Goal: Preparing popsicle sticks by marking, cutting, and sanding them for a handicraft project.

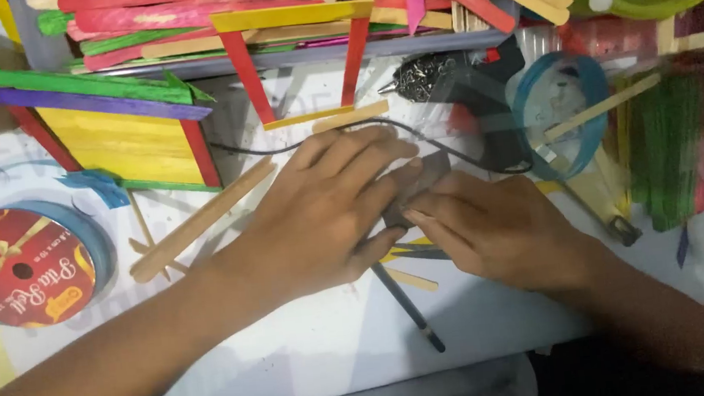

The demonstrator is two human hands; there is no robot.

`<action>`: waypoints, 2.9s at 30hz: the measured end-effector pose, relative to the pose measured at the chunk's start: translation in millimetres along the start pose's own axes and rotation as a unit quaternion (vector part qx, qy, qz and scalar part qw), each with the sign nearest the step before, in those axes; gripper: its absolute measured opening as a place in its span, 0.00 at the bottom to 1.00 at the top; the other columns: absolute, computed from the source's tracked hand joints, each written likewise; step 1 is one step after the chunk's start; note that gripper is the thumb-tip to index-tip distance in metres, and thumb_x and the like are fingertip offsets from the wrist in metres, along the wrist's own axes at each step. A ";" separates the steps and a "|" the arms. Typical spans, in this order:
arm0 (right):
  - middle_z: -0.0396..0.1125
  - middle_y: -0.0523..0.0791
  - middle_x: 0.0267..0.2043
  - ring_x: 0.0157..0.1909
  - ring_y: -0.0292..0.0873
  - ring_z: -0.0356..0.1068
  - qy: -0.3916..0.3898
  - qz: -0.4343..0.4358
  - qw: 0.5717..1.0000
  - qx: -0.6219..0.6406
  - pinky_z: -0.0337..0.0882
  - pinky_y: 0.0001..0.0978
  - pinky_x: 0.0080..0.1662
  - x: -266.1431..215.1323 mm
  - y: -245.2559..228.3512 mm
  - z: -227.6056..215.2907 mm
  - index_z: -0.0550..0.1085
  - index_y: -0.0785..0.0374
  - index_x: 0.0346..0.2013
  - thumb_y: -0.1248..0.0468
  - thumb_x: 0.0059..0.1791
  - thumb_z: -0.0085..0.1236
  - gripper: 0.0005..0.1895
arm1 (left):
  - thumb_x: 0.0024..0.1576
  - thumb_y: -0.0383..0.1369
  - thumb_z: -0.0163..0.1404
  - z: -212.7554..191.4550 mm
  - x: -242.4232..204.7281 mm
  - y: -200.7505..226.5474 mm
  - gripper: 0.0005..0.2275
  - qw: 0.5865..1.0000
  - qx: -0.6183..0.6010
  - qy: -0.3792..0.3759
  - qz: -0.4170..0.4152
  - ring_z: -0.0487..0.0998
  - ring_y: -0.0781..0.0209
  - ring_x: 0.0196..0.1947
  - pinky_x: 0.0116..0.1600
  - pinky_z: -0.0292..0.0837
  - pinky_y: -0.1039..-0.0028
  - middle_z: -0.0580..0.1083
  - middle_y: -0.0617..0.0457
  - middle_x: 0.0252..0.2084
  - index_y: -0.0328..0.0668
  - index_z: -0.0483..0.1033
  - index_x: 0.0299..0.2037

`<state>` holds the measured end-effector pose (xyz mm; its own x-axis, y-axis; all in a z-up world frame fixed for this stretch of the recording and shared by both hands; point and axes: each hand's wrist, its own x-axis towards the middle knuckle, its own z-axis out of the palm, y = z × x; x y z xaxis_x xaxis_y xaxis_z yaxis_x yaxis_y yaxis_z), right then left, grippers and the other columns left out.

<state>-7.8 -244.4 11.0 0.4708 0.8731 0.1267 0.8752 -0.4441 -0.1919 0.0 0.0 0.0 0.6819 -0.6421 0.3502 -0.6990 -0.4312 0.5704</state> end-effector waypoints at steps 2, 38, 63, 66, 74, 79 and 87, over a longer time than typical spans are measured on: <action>0.65 0.42 0.47 0.43 0.41 0.68 0.015 -0.032 0.995 -0.089 0.53 0.31 0.21 8.2 -1.2 -5.3 0.75 0.63 0.47 0.68 0.55 0.60 0.07 | 0.59 0.37 0.62 2.3 -2.1 0.8 0.19 1.000 0.000 0.011 0.001 0.70 0.45 0.61 0.61 0.63 0.58 0.73 0.43 0.58 0.30 0.77 0.54; 0.65 0.40 0.13 0.11 0.29 0.63 0.063 0.250 0.866 0.429 0.63 0.17 0.19 26.7 9.2 -37.3 0.75 0.65 0.31 0.65 0.53 0.52 0.09 | 0.62 0.38 0.62 8.5 -4.8 -8.7 0.15 0.998 0.005 0.049 0.032 0.73 0.46 0.56 0.58 0.69 0.59 0.75 0.42 0.53 0.31 0.75 0.43; 0.66 0.39 0.14 0.13 0.29 0.65 0.098 0.264 0.869 0.407 0.64 0.18 0.21 24.8 -7.0 -40.6 0.78 0.62 0.33 0.62 0.54 0.52 0.09 | 0.62 0.29 0.57 4.5 0.3 2.6 0.07 0.966 -0.209 0.149 0.013 0.75 0.57 0.31 0.39 0.65 0.69 0.74 0.53 0.31 0.37 0.72 0.37; 0.66 0.42 0.14 0.14 0.33 0.66 0.113 0.280 0.835 0.460 0.67 0.22 0.23 24.6 -9.2 -37.2 0.77 0.65 0.33 0.65 0.52 0.54 0.07 | 0.64 0.29 0.56 7.0 -0.2 2.2 0.06 0.973 -0.169 0.156 0.023 0.75 0.54 0.31 0.39 0.66 0.68 0.75 0.48 0.33 0.37 0.74 0.36; 0.69 0.42 0.18 0.15 0.30 0.68 0.107 0.244 0.882 0.387 0.66 0.20 0.24 24.7 -12.0 -42.0 0.76 0.64 0.34 0.64 0.52 0.54 0.07 | 0.62 0.32 0.59 4.9 -0.6 0.7 0.08 0.970 -0.197 0.142 0.028 0.74 0.58 0.30 0.39 0.68 0.69 0.73 0.54 0.31 0.39 0.73 0.37; 0.67 0.39 0.16 0.15 0.28 0.66 0.108 0.240 0.878 0.400 0.64 0.19 0.23 25.0 -9.3 -41.7 0.78 0.61 0.36 0.62 0.53 0.53 0.07 | 0.66 0.27 0.49 1.5 0.7 2.6 0.06 0.971 -0.192 0.137 0.042 0.70 0.53 0.28 0.40 0.62 0.68 0.72 0.49 0.29 0.35 0.74 0.37; 0.67 0.40 0.19 0.19 0.29 0.68 0.099 0.208 0.878 0.420 0.64 0.19 0.26 24.1 -6.5 -36.7 0.77 0.63 0.36 0.60 0.54 0.51 0.11 | 0.65 0.30 0.52 3.3 -0.3 1.6 0.08 0.973 -0.195 0.116 0.037 0.73 0.55 0.31 0.41 0.65 0.69 0.74 0.50 0.31 0.37 0.74 0.35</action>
<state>2.0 -227.9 51.1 0.8137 0.5807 0.0265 0.2714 -0.3392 -0.9007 -2.0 -2.6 -1.6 0.6943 -0.4825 0.5341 -0.6447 -0.0871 0.7594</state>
